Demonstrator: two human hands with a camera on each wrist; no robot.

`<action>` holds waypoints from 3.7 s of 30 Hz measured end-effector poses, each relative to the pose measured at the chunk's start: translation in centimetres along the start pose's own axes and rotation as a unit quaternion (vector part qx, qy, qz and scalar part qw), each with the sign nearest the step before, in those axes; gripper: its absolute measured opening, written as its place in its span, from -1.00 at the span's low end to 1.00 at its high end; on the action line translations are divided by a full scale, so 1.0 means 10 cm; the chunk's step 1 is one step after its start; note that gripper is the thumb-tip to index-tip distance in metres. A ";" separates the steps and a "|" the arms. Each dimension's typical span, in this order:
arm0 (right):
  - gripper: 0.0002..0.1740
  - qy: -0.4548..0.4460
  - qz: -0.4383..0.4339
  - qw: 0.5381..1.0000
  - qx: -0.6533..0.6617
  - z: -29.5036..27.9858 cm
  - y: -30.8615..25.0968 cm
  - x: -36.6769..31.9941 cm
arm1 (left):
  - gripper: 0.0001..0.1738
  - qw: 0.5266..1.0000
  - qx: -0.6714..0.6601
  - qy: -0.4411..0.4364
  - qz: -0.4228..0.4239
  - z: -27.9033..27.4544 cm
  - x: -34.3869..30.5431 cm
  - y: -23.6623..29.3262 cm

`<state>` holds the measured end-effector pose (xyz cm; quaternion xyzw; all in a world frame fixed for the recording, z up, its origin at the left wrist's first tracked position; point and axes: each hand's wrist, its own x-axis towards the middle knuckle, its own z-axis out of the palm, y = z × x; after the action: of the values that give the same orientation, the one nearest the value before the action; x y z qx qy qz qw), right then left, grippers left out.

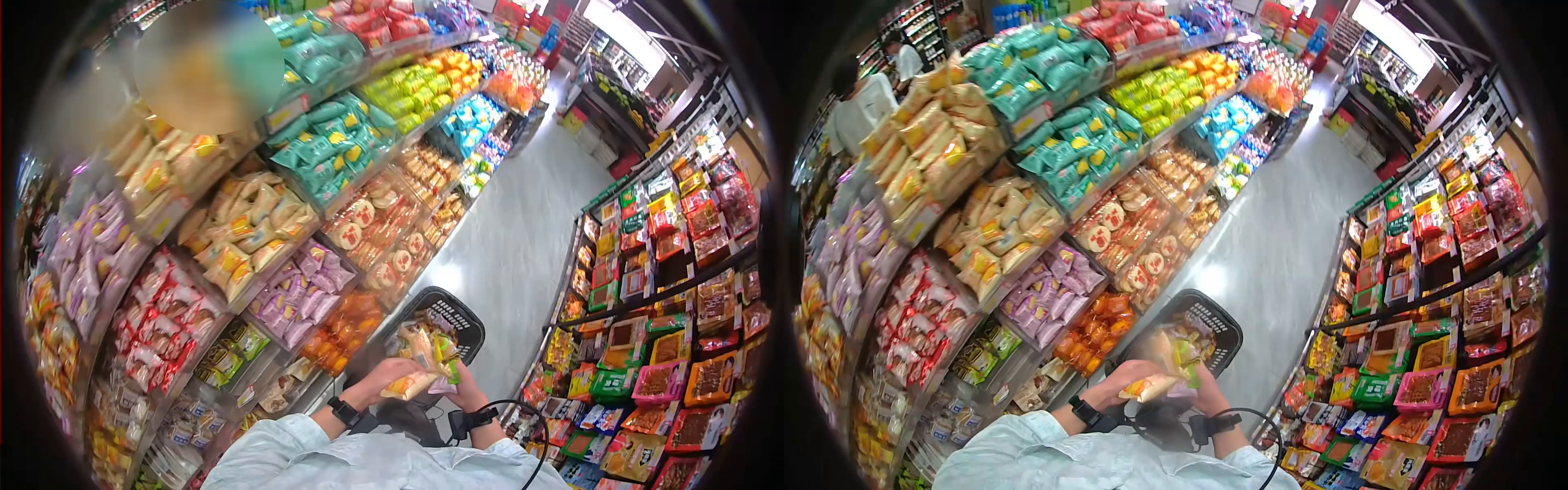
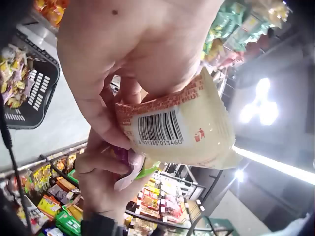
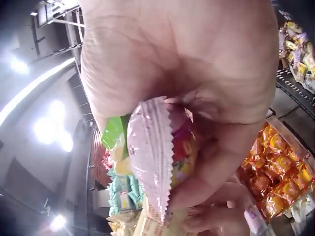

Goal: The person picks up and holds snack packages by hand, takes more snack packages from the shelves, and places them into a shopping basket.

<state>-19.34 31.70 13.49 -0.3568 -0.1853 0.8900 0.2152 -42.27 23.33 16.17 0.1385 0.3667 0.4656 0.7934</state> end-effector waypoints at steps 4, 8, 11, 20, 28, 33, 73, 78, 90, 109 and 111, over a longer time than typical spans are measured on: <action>-0.35 -0.040 -0.053 0.992 -0.112 0.18 -0.02 -0.30 | -0.71 0.988 0.151 0.032 0.024 0.23 -0.40 -0.13; -0.26 -0.100 -0.047 0.961 -0.253 0.40 -0.04 -0.72 | -0.69 0.980 0.183 0.077 0.023 0.49 -0.93 -0.37; -0.17 -0.170 -0.001 0.912 -0.374 0.37 0.05 -0.85 | -0.65 0.976 0.165 0.140 0.017 0.64 -1.21 -0.71; -0.20 -0.328 0.035 0.836 -0.438 0.72 0.23 -1.20 | -0.64 0.957 0.184 0.221 0.038 0.89 -1.90 -1.27; -0.21 -0.297 0.061 0.851 -0.429 1.14 0.46 -1.14 | -0.56 0.972 0.155 0.167 0.061 0.74 -2.36 -1.29; -0.22 -0.304 0.035 0.842 -0.445 1.46 0.90 -0.95 | -0.53 0.974 0.169 0.096 0.116 0.30 -2.84 -1.21; -0.10 -0.521 0.088 0.651 -0.544 3.02 1.24 0.20 | -0.30 0.798 -0.181 0.465 0.338 0.07 -2.88 -0.77; -0.06 -0.543 0.142 0.668 -0.488 2.78 1.19 0.27 | -0.28 0.800 -0.173 0.463 0.340 0.19 -2.84 -0.80; -0.13 -0.496 0.127 0.696 -0.503 2.79 1.19 0.12 | -0.19 0.827 -0.154 0.449 0.301 0.10 -2.97 -0.84; -0.09 -0.341 0.097 0.793 -0.495 3.15 2.55 -0.72 | -0.38 0.807 -0.224 0.356 0.415 -0.54 -4.14 -1.65; -0.11 -0.330 0.092 0.790 -0.508 3.19 2.59 -0.85 | -0.37 0.814 -0.217 0.348 0.412 -0.61 -4.15 -1.76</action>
<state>-43.11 -0.04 27.31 -0.1142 -0.6367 0.7469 -0.1539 -47.73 -21.56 20.88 -0.0701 0.4161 0.8337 0.3562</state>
